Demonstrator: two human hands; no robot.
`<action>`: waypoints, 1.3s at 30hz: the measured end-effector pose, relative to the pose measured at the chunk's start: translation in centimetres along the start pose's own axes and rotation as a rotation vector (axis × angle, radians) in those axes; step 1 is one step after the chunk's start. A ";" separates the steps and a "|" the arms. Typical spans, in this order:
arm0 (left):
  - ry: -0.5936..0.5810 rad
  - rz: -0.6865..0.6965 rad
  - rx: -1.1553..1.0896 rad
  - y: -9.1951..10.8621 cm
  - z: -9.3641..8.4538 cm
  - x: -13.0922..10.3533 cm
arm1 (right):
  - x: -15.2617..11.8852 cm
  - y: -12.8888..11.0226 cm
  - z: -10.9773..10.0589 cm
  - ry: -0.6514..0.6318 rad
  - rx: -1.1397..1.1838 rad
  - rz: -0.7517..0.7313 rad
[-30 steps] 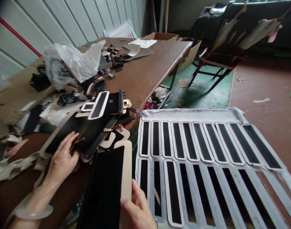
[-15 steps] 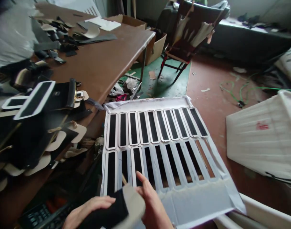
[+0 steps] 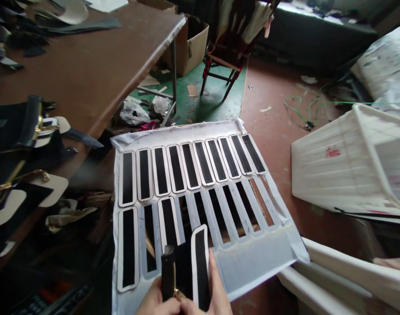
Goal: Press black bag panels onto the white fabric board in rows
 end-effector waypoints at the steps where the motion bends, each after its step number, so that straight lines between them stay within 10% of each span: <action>1: -0.048 0.047 -0.085 0.1 0.1 1.0 | 0.4 0.1 -0.4 -0.013 -0.038 0.002; 5: 0.169 0.132 -0.181 -1.5 -1.9 5.4 | 2.9 -1.5 -2.5 0.116 -0.237 -0.007; 10: 0.528 0.266 0.332 -2.8 -3.6 9.0 | 6.9 -4.3 -2.6 0.327 -0.601 0.000; 25: 0.315 0.343 0.311 -3.1 -3.1 10.5 | 13.1 -6.3 -1.8 0.447 -0.935 -0.106; 33: 0.567 0.296 0.477 -6.1 -4.0 8.3 | 15.0 -0.7 0.2 0.422 -0.956 -0.010; 39: 0.634 0.407 0.853 -2.8 -7.1 8.9 | 16.2 -0.1 0.8 0.416 -0.957 -0.031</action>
Point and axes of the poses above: each hand's wrist, its own x-axis towards the middle knuckle, its own z-axis out of the palm, y = z × x, the point moved 5 cm from there along x, towards the middle knuckle, and after that the axes turned 15 degrees about -y, right-handed, at the moved point
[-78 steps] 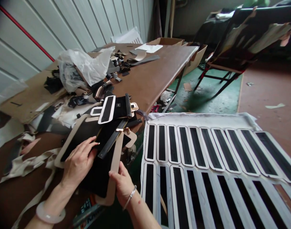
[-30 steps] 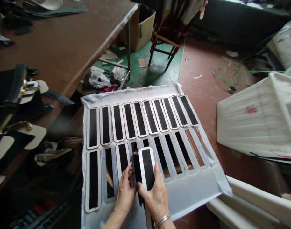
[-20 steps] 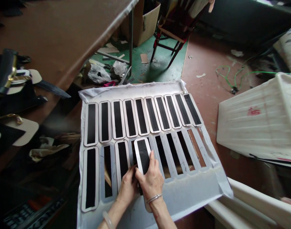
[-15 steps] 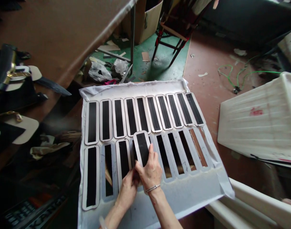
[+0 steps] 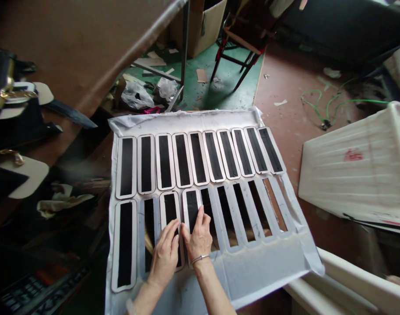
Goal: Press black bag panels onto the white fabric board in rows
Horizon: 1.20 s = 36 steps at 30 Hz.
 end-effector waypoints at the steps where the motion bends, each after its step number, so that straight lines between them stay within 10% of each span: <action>1: -0.023 0.050 0.088 0.3 -0.3 0.7 | 0.1 -0.1 0.1 -0.001 -0.006 -0.013; 10: -0.226 0.192 0.437 0.5 -0.5 3.6 | -0.2 -0.8 0.8 0.001 -0.249 0.012; 19: -0.245 0.174 0.371 1.9 -2.1 3.2 | -0.1 -1.3 -3.2 0.099 -0.339 -0.094; 22: -0.070 0.198 0.338 3.5 -7.3 1.7 | -0.7 -0.8 -4.0 0.111 -0.219 -0.208; 27: 0.400 0.193 0.384 5.6 -22.2 -3.7 | -1.0 -4.1 -4.0 -0.106 0.201 -0.341; 31: 0.687 0.147 0.511 6.5 -32.7 -7.9 | -0.9 -14.0 -5.8 -0.305 0.572 -0.420; 36: 0.767 0.004 0.684 4.8 -40.5 -9.8 | -1.7 -28.9 -10.3 -0.356 0.723 -0.617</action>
Point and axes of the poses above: each hand's wrist, its own x-axis towards the middle knuckle, its own z-axis out of the palm, y = z × x, the point moved 5 cm from there along x, towards the middle knuckle, and after that the axes turned 15 degrees about -y, right-handed, at the moved point
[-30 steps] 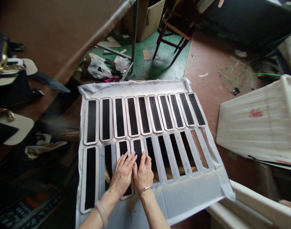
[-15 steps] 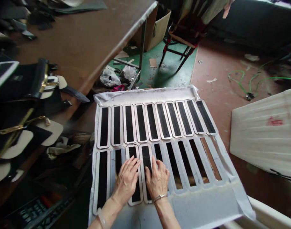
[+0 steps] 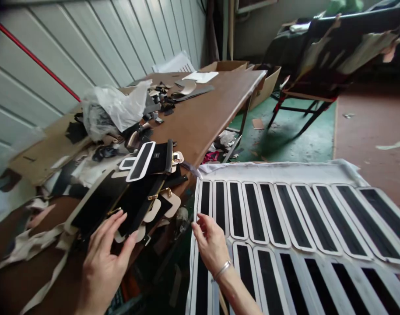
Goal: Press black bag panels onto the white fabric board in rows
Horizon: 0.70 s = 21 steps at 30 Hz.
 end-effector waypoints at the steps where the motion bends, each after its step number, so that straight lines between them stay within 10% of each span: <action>1: -0.019 -0.030 0.033 -1.2 -0.2 0.4 | 1.2 -1.8 0.9 -0.016 -0.013 -0.036; 8: -0.034 -0.168 0.016 -8.6 -0.7 5.1 | 6.3 -9.5 3.9 0.075 -0.196 -0.262; 11: -0.110 -0.135 0.012 -9.2 0.1 9.5 | 10.4 -11.8 2.8 0.211 -0.366 -0.197; 16: -0.306 -0.289 0.008 -9.6 2.8 15.8 | 18.6 -12.8 3.0 0.074 -0.378 0.072; 21: -0.266 -0.411 -0.091 -11.0 3.5 17.2 | 19.7 -12.7 4.6 0.130 -0.499 0.073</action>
Point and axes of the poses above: each hand's wrist, its own x-axis towards the middle knuckle, its own z-axis out of the palm, y = z × x, the point moved 5 cm from there along x, towards the middle knuckle, and after that the axes turned 15 degrees about -y, right-handed, at the moved point
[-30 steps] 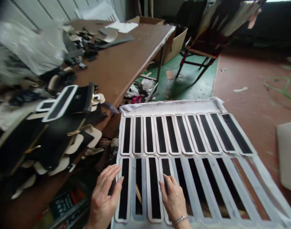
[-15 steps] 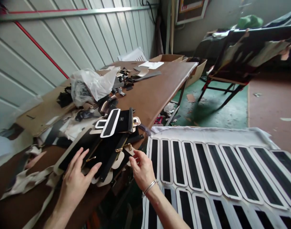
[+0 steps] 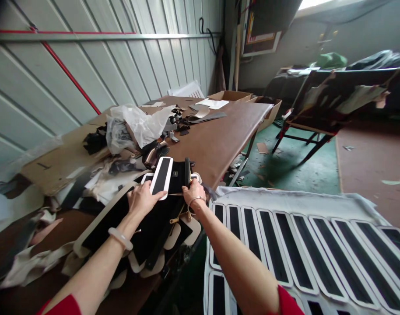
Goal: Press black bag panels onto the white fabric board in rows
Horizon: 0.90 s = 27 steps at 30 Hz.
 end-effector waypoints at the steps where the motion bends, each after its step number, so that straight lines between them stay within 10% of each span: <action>1: 0.002 -0.013 -0.053 -0.1 -0.1 0.1 | -0.4 -0.1 0.1 0.017 -0.015 -0.014; 7: -0.141 0.140 -0.529 3.5 -1.3 -3.6 | -5.9 -2.2 -3.8 0.225 -0.240 -0.355; 10: -0.539 0.184 -0.997 6.6 -1.3 -7.7 | -11.3 -3.6 -7.6 0.332 -0.621 -0.832; 14: -1.021 0.078 -0.984 8.9 0.3 -11.4 | -16.8 -0.9 -11.6 -0.050 -0.832 -1.074; 20: -1.262 0.153 -0.967 14.1 9.5 -15.5 | -24.5 12.4 -13.9 -0.432 -0.651 -0.539; 27: -0.975 0.260 -0.719 16.0 24.5 -25.1 | -38.0 32.3 -15.3 0.189 -0.514 0.194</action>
Point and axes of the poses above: each hand's wrist, its own x-axis towards the middle knuckle, its own z-axis out of the palm, y = z × x, the point moved 5 cm from there along x, towards the middle knuckle, and after that the axes turned 15 degrees about -y, right-handed, at the moved point
